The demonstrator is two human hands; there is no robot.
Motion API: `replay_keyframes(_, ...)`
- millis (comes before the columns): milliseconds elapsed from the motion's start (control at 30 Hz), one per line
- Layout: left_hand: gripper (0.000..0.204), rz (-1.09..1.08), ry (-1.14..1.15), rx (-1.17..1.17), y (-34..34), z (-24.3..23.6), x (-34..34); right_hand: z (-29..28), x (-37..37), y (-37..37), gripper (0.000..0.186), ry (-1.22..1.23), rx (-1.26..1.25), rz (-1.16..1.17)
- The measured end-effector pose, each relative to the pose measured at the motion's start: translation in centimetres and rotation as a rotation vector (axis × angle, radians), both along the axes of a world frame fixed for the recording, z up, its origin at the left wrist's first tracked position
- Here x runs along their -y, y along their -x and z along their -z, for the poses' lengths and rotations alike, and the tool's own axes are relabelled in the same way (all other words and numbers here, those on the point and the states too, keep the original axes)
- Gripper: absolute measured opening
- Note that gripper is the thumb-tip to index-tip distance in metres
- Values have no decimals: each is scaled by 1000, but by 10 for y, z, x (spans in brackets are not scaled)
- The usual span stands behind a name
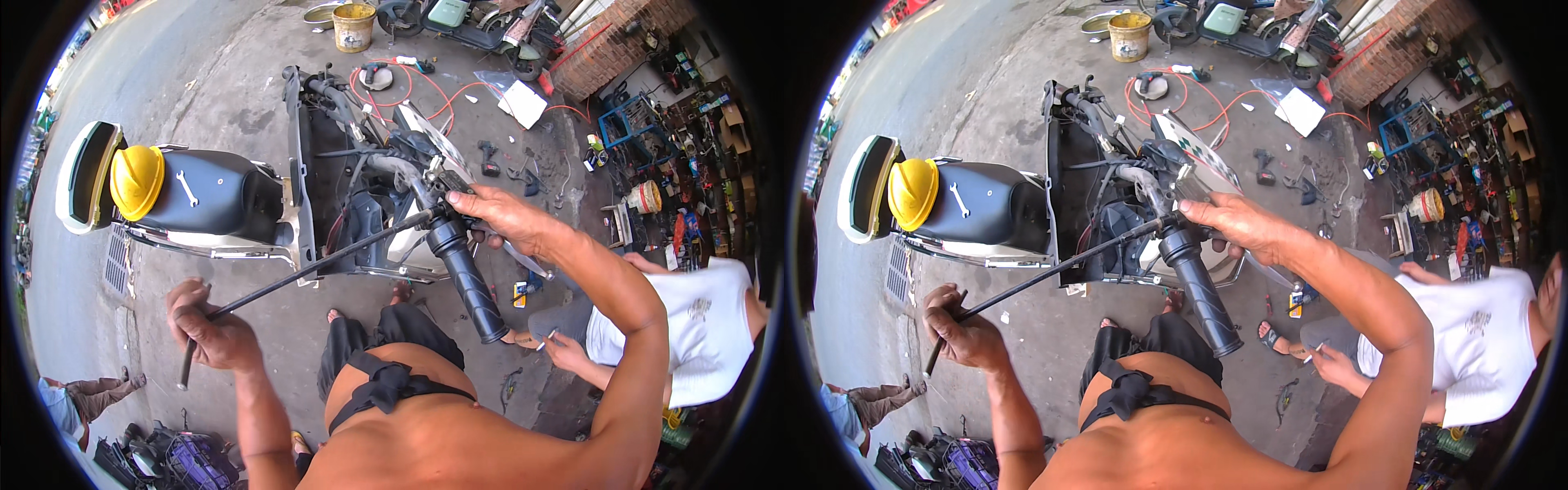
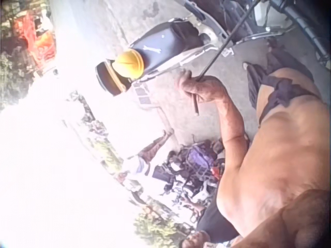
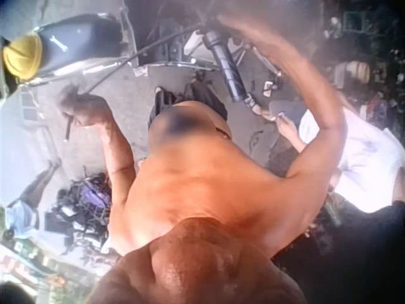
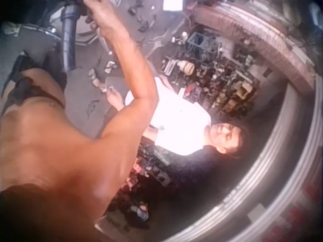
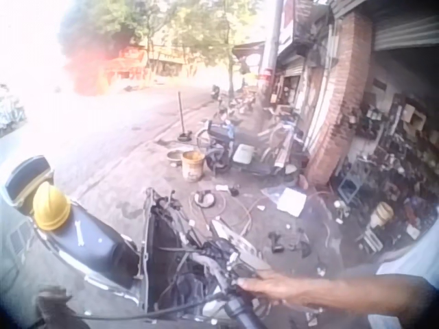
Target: Repairing and modifying the handlebar-mounted switches and wiring on a motorcycle.
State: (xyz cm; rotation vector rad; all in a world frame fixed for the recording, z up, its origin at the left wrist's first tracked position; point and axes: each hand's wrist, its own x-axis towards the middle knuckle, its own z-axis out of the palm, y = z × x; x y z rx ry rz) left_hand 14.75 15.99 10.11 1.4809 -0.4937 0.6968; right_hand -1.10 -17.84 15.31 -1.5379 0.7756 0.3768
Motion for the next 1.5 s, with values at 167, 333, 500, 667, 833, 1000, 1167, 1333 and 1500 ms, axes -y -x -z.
replay_keyframes(167, 47, 10, 629, -173, 9, -25, 52, 3, -1, 2, 72, 3, -11, 27)
replay_keyframes(333, 43, 436, 1106, -284, -5, -28, 49, 4, -2, 2, 73, -5, -15, 20)
replay_keyframes(500, 22, 1135, 1380, -462, -11, -23, 34, 5, 2, 0, 72, -4, -11, 10)
replay_keyframes(667, 23, 1046, 1262, -947, 10, -34, 13, 7, -1, 3, 68, -34, -8, 17)
replay_keyframes(833, 31, 978, 338, -935, -19, -55, -18, 6, 0, 4, 65, -54, -10, 33)
replay_keyframes(1000, 23, 265, -457, -54, -23, -56, -12, 14, -3, 5, 64, -43, 29, 71)
replay_keyframes(1167, 42, 24, 417, 3, -4, -32, 45, 14, -6, 7, 62, -63, 30, 71)
replay_keyframes(1333, 45, 348, 1071, -314, 5, -50, 62, 16, -5, 6, 45, -79, 29, 71)
replay_keyframes(1500, 23, 1143, 1409, -563, -12, -27, 24, 8, -8, 4, 49, -78, 27, 76)
